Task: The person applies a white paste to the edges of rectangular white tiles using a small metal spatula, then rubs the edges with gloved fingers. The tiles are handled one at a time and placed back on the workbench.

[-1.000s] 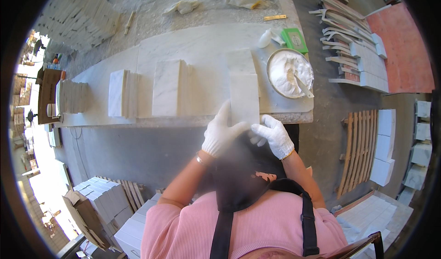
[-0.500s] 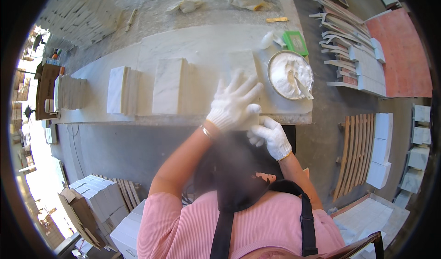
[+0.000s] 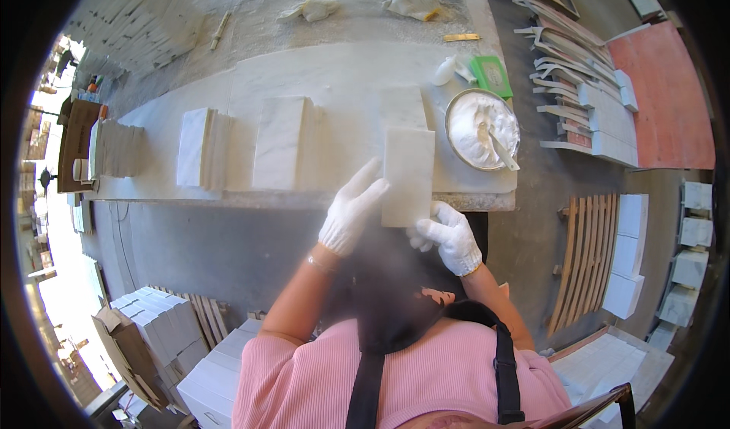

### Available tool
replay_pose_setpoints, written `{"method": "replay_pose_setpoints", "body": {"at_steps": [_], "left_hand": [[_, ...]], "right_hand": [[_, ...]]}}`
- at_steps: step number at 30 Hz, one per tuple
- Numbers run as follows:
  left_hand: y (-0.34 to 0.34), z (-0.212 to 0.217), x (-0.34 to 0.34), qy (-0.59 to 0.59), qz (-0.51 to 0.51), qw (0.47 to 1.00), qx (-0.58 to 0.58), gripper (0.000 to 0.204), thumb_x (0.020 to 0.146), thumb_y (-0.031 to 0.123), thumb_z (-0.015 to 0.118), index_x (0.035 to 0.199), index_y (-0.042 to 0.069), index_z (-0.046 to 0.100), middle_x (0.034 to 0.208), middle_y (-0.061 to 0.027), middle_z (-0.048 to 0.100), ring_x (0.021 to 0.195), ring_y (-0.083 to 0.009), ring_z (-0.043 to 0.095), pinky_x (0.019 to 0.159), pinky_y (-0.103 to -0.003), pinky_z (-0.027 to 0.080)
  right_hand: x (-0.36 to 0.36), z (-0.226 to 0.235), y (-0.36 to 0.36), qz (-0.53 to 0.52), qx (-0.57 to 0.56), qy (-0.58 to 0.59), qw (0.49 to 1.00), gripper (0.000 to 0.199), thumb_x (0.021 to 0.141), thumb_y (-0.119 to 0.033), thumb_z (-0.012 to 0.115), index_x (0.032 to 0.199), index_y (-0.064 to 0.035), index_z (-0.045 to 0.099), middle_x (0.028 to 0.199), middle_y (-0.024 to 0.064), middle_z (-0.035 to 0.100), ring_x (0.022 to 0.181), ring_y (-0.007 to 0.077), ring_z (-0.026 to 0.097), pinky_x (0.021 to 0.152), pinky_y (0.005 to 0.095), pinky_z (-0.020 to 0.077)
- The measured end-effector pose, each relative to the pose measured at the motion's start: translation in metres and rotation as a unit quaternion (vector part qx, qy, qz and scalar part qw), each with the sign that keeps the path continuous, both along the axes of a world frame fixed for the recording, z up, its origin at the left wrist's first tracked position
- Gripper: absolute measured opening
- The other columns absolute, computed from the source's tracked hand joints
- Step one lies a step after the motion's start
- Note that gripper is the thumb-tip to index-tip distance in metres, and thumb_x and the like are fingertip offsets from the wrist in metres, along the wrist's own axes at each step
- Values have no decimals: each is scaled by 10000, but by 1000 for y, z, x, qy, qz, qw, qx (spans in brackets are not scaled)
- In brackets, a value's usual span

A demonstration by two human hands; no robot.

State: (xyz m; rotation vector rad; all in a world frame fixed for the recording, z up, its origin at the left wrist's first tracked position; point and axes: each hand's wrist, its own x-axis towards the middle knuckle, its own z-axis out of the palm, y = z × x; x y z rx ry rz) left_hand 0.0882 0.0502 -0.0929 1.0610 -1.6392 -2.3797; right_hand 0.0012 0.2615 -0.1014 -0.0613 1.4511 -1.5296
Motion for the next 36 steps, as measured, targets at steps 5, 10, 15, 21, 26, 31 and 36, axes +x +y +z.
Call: {"method": "replay_pose_setpoints", "body": {"at_steps": [5,10,15,21,26,31,36], "left_hand": [[6,4,-6,83,-51,991,90,514,971,175,726,1417,-48,601,1265,-56,695,1105,-115,621,971,-296,504],[-3,-5,-11,80,-78,992,55,489,976,169,719,1393,-62,609,1250,-62,698,1098,-118,621,971,-296,502],[-5,-13,-16,85,-104,989,62,498,982,187,714,1396,-68,606,1248,-66,698,1088,-117,621,964,-293,503],[-2,-12,-18,79,-93,991,63,502,987,193,703,1403,-68,601,1221,-61,707,1048,-127,642,931,-298,523],[-5,-2,-28,67,-113,988,80,503,994,229,713,1400,-53,621,1210,-75,721,1048,-138,658,921,-307,538],[-6,3,-46,66,-168,982,63,498,996,244,712,1387,-55,632,1183,-75,724,1011,-137,659,894,-299,535],[-5,1,-62,38,-217,974,48,453,984,232,720,1331,-55,671,1124,-79,734,967,-129,662,859,-290,538]], "right_hand": [[-2,29,2,35,56,111,992,358,988,-166,733,1294,5,661,1045,123,740,864,169,700,807,319,562],[-51,82,36,-128,225,563,785,346,924,-203,815,1229,-74,715,1113,109,734,984,230,718,905,349,555],[-107,90,40,-17,364,659,658,429,893,-375,796,1263,-177,710,1151,89,719,1091,319,681,913,446,550],[-130,67,21,104,442,564,690,335,941,-339,724,1247,-203,741,1131,104,760,1012,326,723,866,430,569],[-137,68,32,76,410,603,680,269,946,-260,722,1189,-157,775,1086,108,782,899,282,748,796,395,578],[-149,74,55,-58,280,425,859,251,928,-230,753,1112,-65,795,983,76,769,818,174,693,736,294,517],[-158,61,55,-81,200,339,916,250,932,-117,733,1162,-25,770,832,-11,695,654,43,567,568,215,417]]}}
